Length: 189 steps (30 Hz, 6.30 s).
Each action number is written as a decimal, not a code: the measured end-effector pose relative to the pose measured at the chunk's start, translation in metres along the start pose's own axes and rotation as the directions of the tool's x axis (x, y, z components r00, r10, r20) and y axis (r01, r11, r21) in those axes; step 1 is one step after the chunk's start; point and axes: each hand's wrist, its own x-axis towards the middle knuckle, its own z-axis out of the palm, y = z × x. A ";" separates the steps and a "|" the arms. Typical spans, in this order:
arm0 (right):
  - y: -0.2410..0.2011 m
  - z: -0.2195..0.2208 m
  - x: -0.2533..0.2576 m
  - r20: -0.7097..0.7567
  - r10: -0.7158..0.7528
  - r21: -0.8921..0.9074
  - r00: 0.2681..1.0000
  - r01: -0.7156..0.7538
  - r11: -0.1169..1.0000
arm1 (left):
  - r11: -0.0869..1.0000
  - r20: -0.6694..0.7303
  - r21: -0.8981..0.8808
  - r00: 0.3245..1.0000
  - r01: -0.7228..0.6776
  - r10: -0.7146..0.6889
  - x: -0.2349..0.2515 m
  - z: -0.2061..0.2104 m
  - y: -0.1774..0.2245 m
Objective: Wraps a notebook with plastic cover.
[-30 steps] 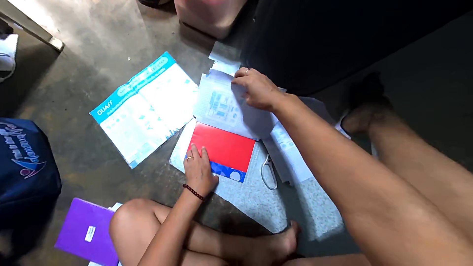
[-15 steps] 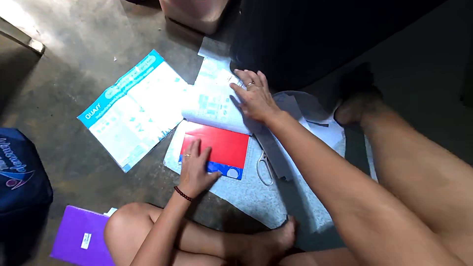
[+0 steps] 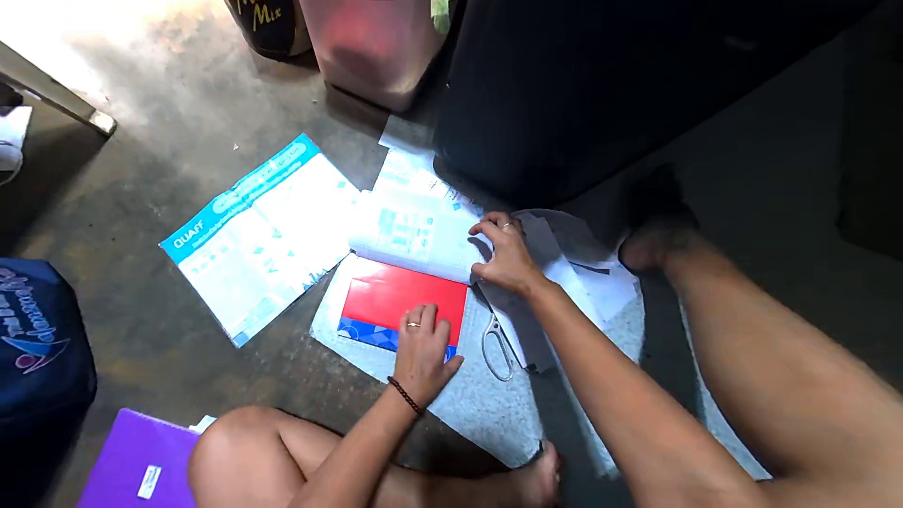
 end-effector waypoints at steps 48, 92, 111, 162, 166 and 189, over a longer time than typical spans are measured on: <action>-0.081 0.091 -0.093 0.080 -0.316 -0.003 0.945 0.317 0.948 | 0.415 0.123 -0.357 0.483 0.837 -0.867 -0.035 -0.116 -0.083; -0.081 0.079 -0.142 -0.246 0.510 0.592 0.824 -0.288 0.753 | 0.363 0.017 -0.531 0.437 0.766 -0.899 -0.032 -0.103 -0.094; -0.085 0.069 -0.122 -0.195 0.466 0.517 0.863 -0.313 0.796 | 0.364 0.012 -0.594 0.461 0.717 -0.887 -0.022 -0.102 -0.080; -0.054 0.070 -0.054 0.143 -0.578 -0.164 0.804 0.595 0.787 | -0.114 0.207 -0.956 0.345 0.270 -0.916 -0.036 -0.096 -0.060; -0.065 0.066 -0.057 0.240 -0.574 -0.121 0.783 0.610 0.783 | -0.021 0.200 -0.921 0.425 0.388 -0.883 -0.037 -0.119 -0.078; -0.074 0.114 -0.073 0.170 -0.750 -0.009 0.640 0.762 0.648 | 0.831 -0.022 -0.099 0.833 0.548 -0.552 -0.086 -0.132 -0.090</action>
